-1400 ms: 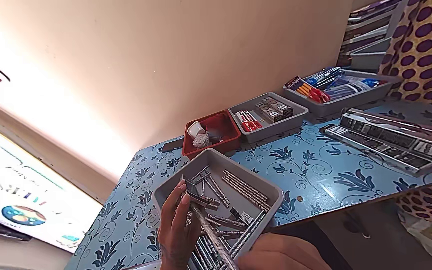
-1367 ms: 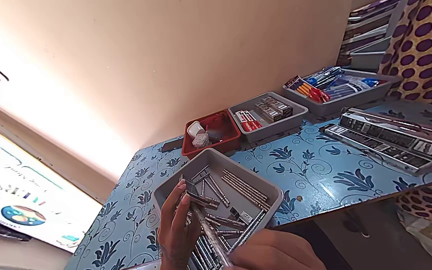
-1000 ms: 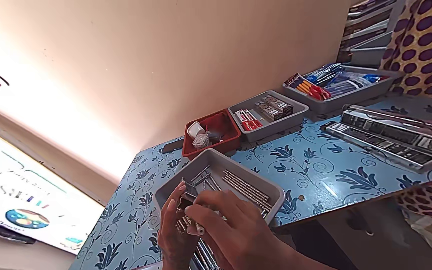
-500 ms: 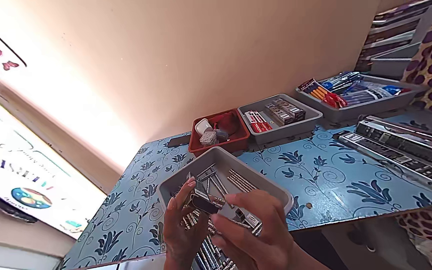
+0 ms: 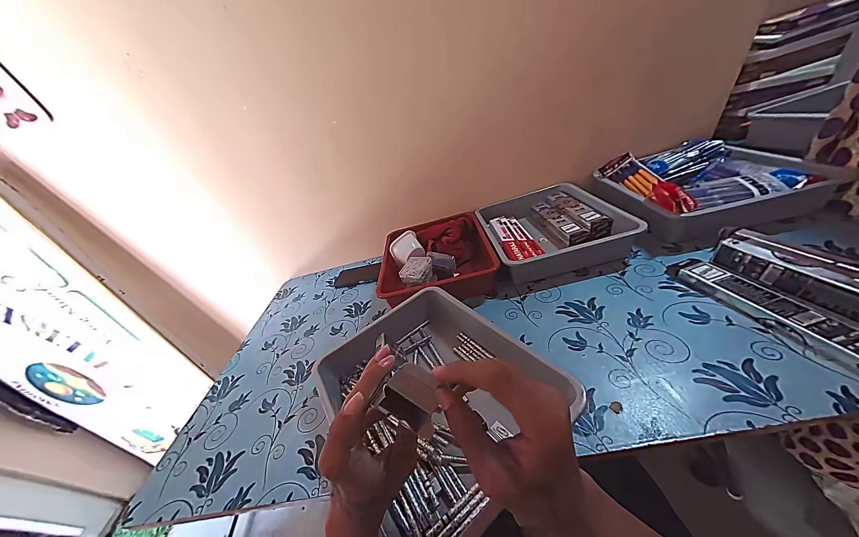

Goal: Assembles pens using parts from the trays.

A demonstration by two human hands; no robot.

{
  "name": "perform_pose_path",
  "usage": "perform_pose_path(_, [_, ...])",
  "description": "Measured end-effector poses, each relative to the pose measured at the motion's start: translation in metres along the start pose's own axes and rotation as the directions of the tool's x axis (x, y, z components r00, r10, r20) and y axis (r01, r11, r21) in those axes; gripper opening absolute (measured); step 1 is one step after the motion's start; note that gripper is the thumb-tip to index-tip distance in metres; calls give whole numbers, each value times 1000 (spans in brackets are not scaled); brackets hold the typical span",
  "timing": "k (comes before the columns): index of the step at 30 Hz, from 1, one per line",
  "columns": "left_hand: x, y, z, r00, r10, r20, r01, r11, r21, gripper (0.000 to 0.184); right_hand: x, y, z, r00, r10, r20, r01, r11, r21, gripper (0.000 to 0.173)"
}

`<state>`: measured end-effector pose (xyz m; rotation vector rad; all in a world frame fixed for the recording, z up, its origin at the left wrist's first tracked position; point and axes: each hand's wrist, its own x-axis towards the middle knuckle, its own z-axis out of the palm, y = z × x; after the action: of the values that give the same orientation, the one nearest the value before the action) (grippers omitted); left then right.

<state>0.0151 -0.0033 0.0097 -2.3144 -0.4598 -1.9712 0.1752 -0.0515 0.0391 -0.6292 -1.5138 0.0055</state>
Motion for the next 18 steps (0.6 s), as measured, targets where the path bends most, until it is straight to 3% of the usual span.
perform_pose_path(6, [-3,2,-3,992,-91,88,94,995,-29,57,-5,3,0,964,264,30,-264,940,215,12])
perform_pose_path(9, [-4,0,-5,986,-101,129,92,993,75,52,-9,3,-3,953,302,36,-301,917,263,12])
perform_pose_path(14, [-2,-1,-4,973,-130,191,117,990,81,52,-13,3,-6,940,339,39,-336,902,270,16])
perform_pose_path(18, [-1,-2,-3,973,-96,208,70,989,131,39,-20,4,-6,918,396,20,-383,873,300,19])
